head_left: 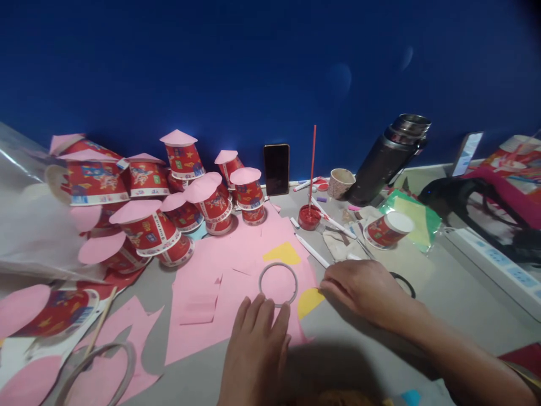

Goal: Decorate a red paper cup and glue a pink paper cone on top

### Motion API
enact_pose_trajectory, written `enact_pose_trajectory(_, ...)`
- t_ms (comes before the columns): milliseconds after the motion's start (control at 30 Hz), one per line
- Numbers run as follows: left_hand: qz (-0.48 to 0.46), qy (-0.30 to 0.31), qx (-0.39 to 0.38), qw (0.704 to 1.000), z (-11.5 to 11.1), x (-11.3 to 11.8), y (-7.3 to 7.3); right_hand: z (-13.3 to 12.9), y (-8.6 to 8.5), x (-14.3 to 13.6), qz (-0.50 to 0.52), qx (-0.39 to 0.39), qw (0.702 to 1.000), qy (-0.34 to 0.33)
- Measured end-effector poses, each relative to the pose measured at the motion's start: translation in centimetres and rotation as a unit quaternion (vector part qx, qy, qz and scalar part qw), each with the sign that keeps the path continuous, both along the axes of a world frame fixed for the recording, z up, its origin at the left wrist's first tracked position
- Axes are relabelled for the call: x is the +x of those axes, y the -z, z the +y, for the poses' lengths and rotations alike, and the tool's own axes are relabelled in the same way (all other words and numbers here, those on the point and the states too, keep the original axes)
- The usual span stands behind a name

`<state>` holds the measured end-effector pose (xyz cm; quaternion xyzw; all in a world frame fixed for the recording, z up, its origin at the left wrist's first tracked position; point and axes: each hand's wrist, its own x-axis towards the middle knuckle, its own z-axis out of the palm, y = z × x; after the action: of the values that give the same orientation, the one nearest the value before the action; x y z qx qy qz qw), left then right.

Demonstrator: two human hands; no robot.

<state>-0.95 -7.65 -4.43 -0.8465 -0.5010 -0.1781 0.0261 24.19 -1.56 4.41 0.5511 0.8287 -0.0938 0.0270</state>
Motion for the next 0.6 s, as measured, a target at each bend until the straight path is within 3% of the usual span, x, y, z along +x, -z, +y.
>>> enact_pose_trajectory(233,-0.008,0.013,0.0,1.0,0.1,-0.1,-0.3,-2.3,1.3,0.7,0.045,-0.073,0.996,0.021)
enact_pose_trajectory(600,-0.047,0.039,0.015,0.998,0.1,-0.4,-0.2,-4.9,1.8,5.0,0.102,-0.015,0.988,0.118)
